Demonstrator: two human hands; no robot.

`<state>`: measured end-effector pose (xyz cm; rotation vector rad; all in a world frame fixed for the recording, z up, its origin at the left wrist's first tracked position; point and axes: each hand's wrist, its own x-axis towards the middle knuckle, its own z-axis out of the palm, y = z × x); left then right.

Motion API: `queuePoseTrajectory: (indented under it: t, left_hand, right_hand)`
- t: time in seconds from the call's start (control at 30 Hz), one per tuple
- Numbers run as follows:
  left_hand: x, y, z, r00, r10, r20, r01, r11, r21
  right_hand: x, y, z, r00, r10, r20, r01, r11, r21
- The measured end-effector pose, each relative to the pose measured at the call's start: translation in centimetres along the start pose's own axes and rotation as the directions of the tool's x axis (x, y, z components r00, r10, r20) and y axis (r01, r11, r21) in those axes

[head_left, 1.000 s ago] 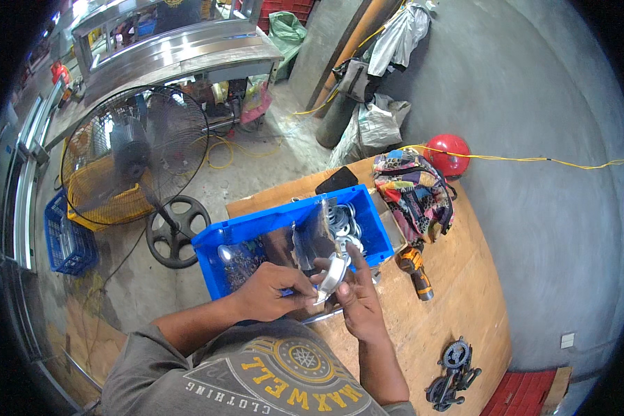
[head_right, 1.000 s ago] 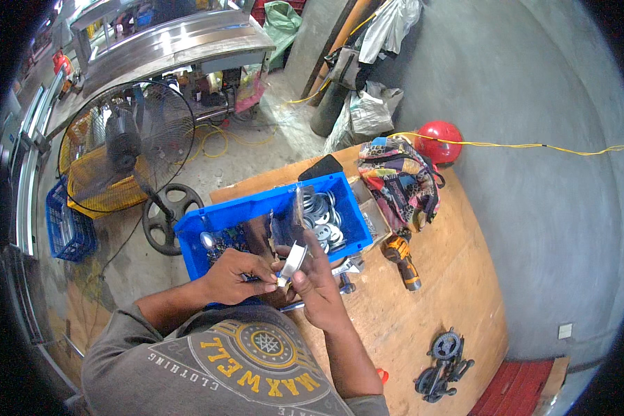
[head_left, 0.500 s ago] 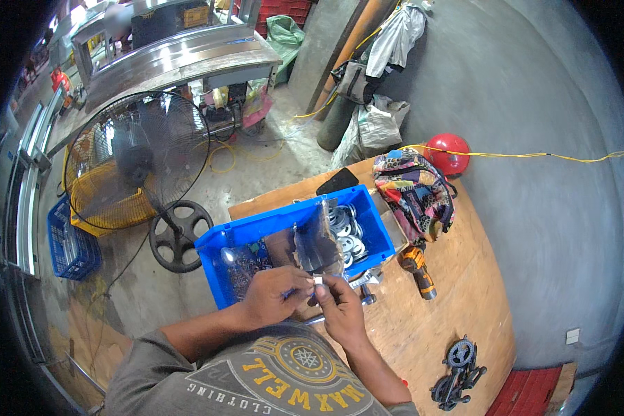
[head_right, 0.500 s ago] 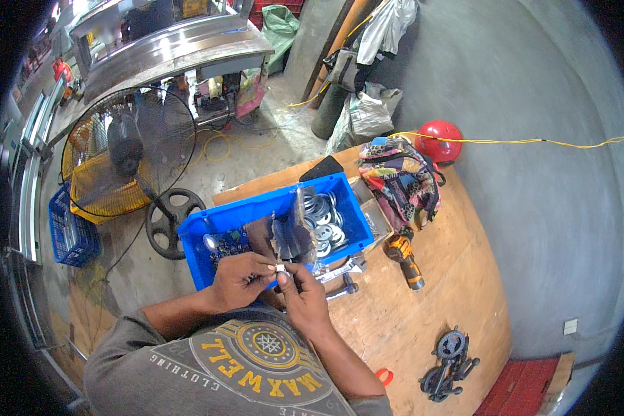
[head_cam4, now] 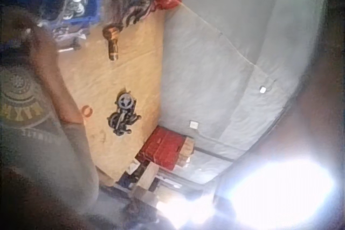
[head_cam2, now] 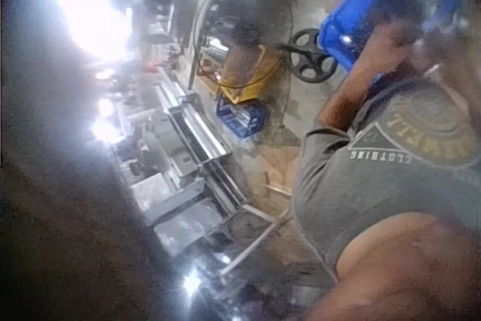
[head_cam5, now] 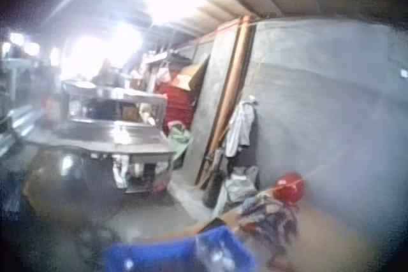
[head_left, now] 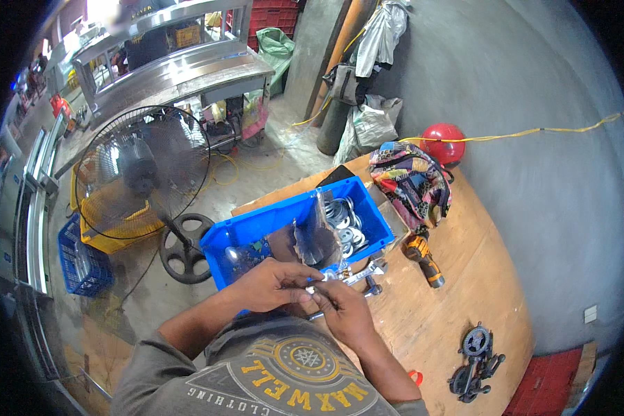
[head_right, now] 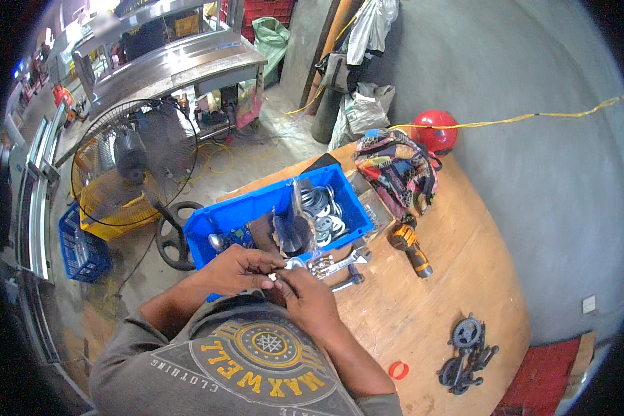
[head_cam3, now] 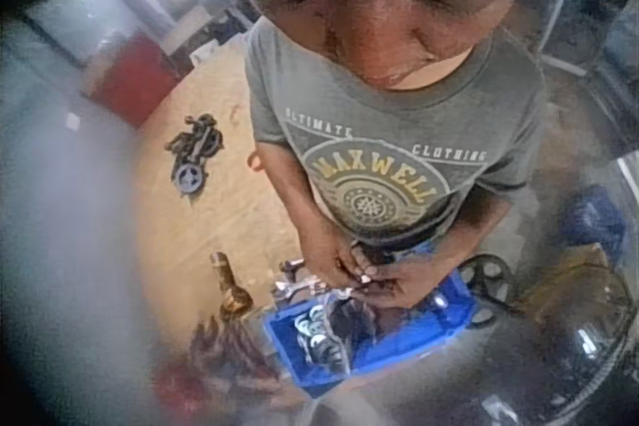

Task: The person repeatedly picks small metal components from a blue bin and attaches them to a white plastic piece, then places the assembled unit back into the bin. The process is repeated continuously throughout the clip.

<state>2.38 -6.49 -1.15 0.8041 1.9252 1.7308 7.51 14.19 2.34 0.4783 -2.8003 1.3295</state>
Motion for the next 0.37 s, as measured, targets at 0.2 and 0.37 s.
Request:
queuePoseTrajectory:
  t: [0.2, 0.37]
  left_hand:
    - [-0.8, 1.3, 4.5, 0.983, -0.013, -0.186, 0.044, 0.986, 0.16]
    - [-0.9, -0.3, 9.7, 0.969, -0.032, -0.247, 0.118, 0.931, 0.344]
  right_hand:
    - [-2.7, 1.1, -0.3, 0.998, 0.029, -0.058, -0.036, 0.991, -0.129]
    - [-6.5, 3.7, -0.1, 0.983, 0.186, -0.006, -0.181, 0.95, -0.253]
